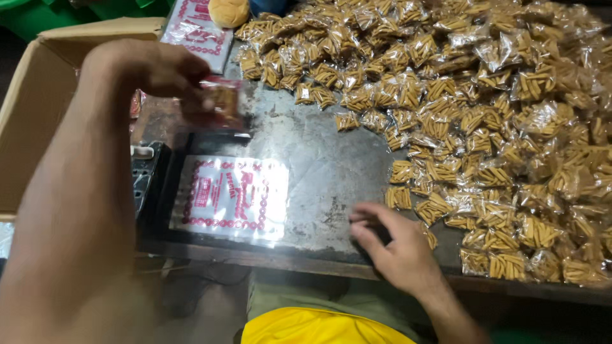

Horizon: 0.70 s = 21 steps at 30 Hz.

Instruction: The person repeatedly picks up small snack sticks from a table and places them into clear plastic bags with red branding. The person seals each bag and sets it aside, continuing the process with multiple snack sticks throughout the clip.

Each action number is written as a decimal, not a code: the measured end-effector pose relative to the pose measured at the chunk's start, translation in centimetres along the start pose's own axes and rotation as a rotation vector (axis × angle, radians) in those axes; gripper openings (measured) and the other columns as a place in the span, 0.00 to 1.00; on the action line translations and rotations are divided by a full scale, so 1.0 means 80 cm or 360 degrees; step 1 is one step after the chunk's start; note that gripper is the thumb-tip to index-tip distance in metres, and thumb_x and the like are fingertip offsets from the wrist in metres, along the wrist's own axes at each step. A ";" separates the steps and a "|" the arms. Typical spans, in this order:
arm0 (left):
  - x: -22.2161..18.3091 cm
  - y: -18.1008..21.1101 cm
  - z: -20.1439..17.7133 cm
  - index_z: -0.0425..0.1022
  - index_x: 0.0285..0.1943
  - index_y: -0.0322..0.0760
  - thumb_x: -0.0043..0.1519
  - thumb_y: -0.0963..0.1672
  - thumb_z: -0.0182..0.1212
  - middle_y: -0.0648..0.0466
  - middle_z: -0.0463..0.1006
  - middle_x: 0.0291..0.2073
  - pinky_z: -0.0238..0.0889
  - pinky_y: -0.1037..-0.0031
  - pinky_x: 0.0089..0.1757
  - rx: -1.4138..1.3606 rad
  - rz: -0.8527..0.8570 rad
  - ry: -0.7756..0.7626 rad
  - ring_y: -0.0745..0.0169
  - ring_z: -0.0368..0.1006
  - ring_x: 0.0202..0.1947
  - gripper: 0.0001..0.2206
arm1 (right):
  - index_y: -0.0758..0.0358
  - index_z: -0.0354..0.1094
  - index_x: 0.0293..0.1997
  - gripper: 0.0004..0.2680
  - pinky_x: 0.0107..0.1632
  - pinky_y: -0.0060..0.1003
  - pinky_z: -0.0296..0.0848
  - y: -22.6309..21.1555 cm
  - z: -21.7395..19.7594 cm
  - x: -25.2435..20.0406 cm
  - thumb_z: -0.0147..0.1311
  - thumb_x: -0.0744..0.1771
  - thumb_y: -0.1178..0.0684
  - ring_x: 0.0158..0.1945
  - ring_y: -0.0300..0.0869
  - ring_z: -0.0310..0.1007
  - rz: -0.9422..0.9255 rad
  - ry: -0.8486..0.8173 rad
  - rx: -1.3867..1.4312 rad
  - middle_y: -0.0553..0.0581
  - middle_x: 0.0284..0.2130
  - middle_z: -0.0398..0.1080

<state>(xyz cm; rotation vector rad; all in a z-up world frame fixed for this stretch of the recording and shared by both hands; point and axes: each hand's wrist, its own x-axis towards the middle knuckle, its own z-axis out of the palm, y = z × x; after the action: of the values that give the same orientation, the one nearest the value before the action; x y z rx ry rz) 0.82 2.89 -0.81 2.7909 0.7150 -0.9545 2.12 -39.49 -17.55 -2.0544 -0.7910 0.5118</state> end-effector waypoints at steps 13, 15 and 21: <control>0.070 -0.026 0.058 0.69 0.76 0.57 0.58 0.49 0.73 0.48 0.53 0.77 0.40 0.32 0.71 -0.0204 -0.0032 0.0449 0.36 0.43 0.77 0.33 | 0.60 0.77 0.48 0.10 0.56 0.48 0.71 -0.041 0.047 0.028 0.54 0.71 0.46 0.49 0.51 0.74 -0.0984 -0.0125 -0.0242 0.56 0.44 0.78; 0.100 -0.040 0.094 0.80 0.64 0.49 0.60 0.52 0.73 0.39 0.68 0.67 0.54 0.41 0.57 0.0035 0.0328 0.1340 0.39 0.62 0.66 0.23 | 0.55 0.74 0.50 0.13 0.56 0.53 0.69 -0.064 0.075 0.043 0.51 0.72 0.39 0.52 0.54 0.69 -0.1118 -0.0329 -0.0513 0.59 0.47 0.73; 0.021 0.043 0.163 0.83 0.54 0.40 0.63 0.44 0.73 0.44 0.78 0.56 0.65 0.47 0.57 -0.0449 0.0779 0.1568 0.44 0.70 0.56 0.12 | 0.47 0.73 0.34 0.02 0.44 0.44 0.67 -0.058 0.131 0.072 0.55 0.63 0.53 0.44 0.49 0.69 -0.1303 -0.0218 -0.0689 0.45 0.36 0.73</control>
<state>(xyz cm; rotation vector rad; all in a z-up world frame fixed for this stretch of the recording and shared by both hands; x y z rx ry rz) -3.59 -2.71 -12.38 2.8118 0.1517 0.6023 -1.72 -27.49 -19.90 -1.8450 -1.8274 0.0075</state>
